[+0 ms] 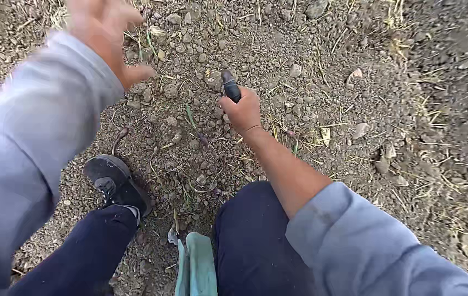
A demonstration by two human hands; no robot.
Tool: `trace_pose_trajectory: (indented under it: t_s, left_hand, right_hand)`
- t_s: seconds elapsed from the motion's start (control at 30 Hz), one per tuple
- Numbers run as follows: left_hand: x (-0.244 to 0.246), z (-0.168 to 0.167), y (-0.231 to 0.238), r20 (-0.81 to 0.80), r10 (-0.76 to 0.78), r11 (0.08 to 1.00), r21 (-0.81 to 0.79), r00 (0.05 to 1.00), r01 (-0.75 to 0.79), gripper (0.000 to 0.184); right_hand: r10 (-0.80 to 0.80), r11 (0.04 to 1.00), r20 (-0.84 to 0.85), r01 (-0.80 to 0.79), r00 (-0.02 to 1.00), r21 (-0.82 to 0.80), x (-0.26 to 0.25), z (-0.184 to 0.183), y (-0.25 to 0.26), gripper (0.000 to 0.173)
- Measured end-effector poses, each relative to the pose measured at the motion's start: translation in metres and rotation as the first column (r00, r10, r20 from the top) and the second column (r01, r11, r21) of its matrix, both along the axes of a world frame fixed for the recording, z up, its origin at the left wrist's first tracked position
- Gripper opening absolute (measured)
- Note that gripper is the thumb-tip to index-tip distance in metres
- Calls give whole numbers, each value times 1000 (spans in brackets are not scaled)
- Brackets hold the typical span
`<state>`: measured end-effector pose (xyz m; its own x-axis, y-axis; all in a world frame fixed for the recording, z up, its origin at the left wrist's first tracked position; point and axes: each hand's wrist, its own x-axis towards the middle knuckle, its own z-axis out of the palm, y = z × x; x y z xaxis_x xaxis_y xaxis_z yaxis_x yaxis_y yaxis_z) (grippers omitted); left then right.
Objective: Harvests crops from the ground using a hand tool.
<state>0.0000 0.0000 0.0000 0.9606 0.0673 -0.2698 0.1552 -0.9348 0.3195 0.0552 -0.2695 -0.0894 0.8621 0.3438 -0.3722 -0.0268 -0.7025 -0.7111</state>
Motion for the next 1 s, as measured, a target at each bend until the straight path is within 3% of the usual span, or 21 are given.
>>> trace_pose_trajectory:
  t_s: [0.07, 0.13, 0.2, 0.27, 0.3, 0.37, 0.4, 0.43, 0.47, 0.5, 0.57, 0.63, 0.73, 0.83, 0.93, 1.0]
  left_hand:
    - [-104, -98, -70, 101, -341, 922, -157, 935, 353, 81]
    - [-196, -190, -120, 243, -478, 821, -219, 844, 528, 65]
    - [-232, -223, -129, 315, -535, 784, -161, 784, 600, 42]
    - [-213, -211, -114, 288, -508, 801, -188, 812, 568, 30]
    - [-192, -190, -99, 198, -459, 842, -214, 866, 495, 30]
    - [-136, -135, -59, 54, -122, 977, -171, 991, 129, 27]
    - [-108, -105, -39, 58, 152, 981, -127, 987, -144, 27]
    - [-84, -79, -23, 82, 406, 911, -111, 910, -396, 37]
    - [-68, -65, -12, 129, 546, 838, -95, 828, -538, 49]
    - [-60, -58, -18, 148, 586, 810, -86, 797, -580, 57]
    - [-63, -68, -76, 126, 423, 905, -113, 897, -411, 49]
    - [-82, -105, -158, -49, 156, 976, -147, 986, -162, 44]
    - [-99, -153, -236, -397, -71, 988, -154, 915, 10, 43]
    - [-94, -157, -239, -509, -79, 977, -210, 857, -35, 31]
    - [-100, -161, -209, -378, -64, 951, -303, 924, -58, 27]
    - [-103, -165, -189, -250, 38, 944, -310, 967, -117, 25]
  right_hand:
    - [40, 999, -6, -40, 999, 27, 2, 1, -7, 26]
    - [77, 996, 21, -78, 997, 52, 5, 2, -16, 25]
    - [101, 992, 42, -104, 994, 72, 6, 2, -22, 24]
    - [105, 991, 46, -109, 993, 80, 9, 3, -24, 21]
    - [109, 991, 37, -112, 993, 73, 9, 4, -25, 21]
    - [120, 990, 36, -122, 992, 64, 8, 3, -25, 20]
    - [124, 990, 45, -127, 991, 67, 7, 3, -26, 20]
    - [128, 989, 48, -131, 991, 73, 5, 2, -27, 21]
    - [132, 987, 51, -136, 990, 80, 5, 2, -30, 21]
    - [139, 986, 49, -143, 989, 88, 5, 1, -32, 21]
    - [159, 983, 36, -162, 987, 90, 11, 2, -34, 20]
    - [171, 982, 9, -172, 985, 75, 13, 5, -35, 20]
    - [175, 983, -15, -174, 984, 51, 14, 9, -32, 19]
    - [199, 978, -39, -196, 979, 69, 20, 10, -33, 19]
    - [277, 956, -62, -268, 959, 119, 29, 8, -36, 22]
    - [415, 910, -91, -411, 905, 56, 36, 9, -44, 36]
